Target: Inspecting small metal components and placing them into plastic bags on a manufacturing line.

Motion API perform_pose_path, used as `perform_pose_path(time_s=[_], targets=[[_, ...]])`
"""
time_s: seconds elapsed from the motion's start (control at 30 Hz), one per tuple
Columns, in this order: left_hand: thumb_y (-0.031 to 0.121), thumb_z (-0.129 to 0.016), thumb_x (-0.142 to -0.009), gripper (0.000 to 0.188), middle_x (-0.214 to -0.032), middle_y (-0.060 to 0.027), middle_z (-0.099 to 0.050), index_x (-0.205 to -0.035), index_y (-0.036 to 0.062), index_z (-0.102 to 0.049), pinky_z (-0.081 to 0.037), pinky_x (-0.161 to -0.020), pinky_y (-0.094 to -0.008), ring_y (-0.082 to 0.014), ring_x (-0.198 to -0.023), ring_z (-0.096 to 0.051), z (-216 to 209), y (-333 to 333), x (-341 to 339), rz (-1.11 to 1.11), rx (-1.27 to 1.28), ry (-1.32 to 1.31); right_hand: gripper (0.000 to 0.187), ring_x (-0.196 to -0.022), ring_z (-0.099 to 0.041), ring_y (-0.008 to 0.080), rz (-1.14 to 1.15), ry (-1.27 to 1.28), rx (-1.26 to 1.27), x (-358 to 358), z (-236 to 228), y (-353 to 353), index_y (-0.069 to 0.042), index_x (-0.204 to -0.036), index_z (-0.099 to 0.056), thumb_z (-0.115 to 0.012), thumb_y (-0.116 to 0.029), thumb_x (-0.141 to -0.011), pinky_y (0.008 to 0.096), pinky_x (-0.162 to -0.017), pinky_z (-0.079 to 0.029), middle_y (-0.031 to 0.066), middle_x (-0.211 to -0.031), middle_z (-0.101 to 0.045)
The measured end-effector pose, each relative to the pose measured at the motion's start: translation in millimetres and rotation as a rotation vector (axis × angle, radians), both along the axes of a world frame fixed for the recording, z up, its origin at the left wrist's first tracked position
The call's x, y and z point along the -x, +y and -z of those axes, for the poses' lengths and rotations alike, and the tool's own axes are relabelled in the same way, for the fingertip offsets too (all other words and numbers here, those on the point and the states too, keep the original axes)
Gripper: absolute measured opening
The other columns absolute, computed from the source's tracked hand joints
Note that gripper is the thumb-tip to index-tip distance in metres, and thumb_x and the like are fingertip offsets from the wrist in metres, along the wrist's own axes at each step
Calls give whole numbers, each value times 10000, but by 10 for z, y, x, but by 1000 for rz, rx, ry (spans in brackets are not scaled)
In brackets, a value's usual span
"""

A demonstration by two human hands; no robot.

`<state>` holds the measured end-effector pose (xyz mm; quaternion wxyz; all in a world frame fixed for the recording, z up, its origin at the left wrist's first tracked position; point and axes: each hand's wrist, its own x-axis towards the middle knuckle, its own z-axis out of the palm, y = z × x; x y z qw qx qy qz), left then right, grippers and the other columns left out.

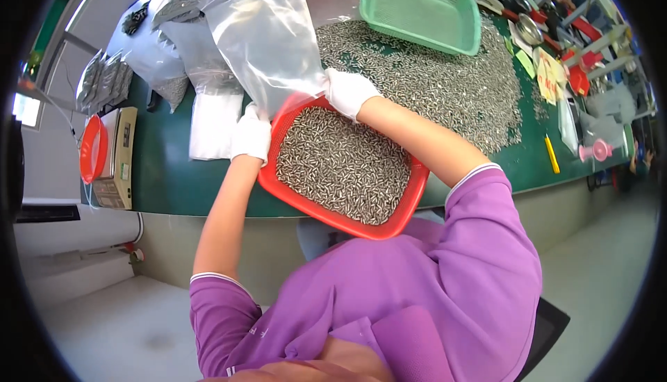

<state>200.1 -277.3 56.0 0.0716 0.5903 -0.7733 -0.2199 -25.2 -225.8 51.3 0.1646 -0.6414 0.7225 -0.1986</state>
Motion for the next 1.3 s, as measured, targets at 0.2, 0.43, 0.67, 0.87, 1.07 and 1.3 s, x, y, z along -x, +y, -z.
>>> perform_pose_path(time_s=[0.2, 0.43, 0.67, 0.87, 1.07, 1.3], targets=[[193, -375, -862, 382, -999, -245, -631, -1207, 88, -503, -477, -806, -476, -400, -928, -612, -16, -25, -112, 3, -34, -14, 310, -888, -603, 404, 63, -30, -58, -181, -223, 104, -68, -1040, -544, -418, -322, -916, 458, -797, -468, 231, -945, -629], [297, -388, -923, 359, -967, -258, -627, -1176, 71, -506, -454, -793, -493, -436, -898, -597, -70, 335, -72, -38, -75, 181, 276, -963, -597, 367, 165, -95, -50, -205, -224, 302, -85, -1032, -557, -438, -287, -886, 440, -833, -461, 198, -1013, -628], [208, -441, -911, 296, -864, -261, -639, -1153, 52, -510, -487, -667, -472, -430, -769, -623, 0, 66, 26, -63, 30, 113, 319, -943, -606, 394, 313, -259, -137, -146, -324, 203, -23, -1016, -571, -428, -280, -894, 457, -823, -465, 257, -1000, -621], [173, -435, -880, 371, -977, -276, -623, -1191, -19, -499, -476, -757, -433, -396, -860, -616, -28, -139, 190, -66, -156, 147, 293, -934, -601, 414, 528, -379, -204, -123, -221, 146, -19, -1033, -541, -426, -242, -883, 473, -833, -459, 270, -983, -620], [205, -412, -921, 440, -1112, -306, -578, -1246, -91, -442, -438, -889, -399, -416, -1023, -569, -76, 72, 189, -97, -186, 210, 343, -932, -605, 412, 551, -444, -282, -93, -235, 115, -25, -1052, -533, -436, -315, -896, 466, -826, -467, 262, -988, -624], [81, -411, -907, 297, -1079, -276, -579, -1164, -48, -484, -444, -835, -439, -416, -959, -575, -93, 293, 22, 59, -11, 201, 243, -870, -616, 380, 235, -367, -177, -9, -309, 298, -62, -995, -548, -471, -258, -874, 462, -768, -479, 210, -925, -635]])
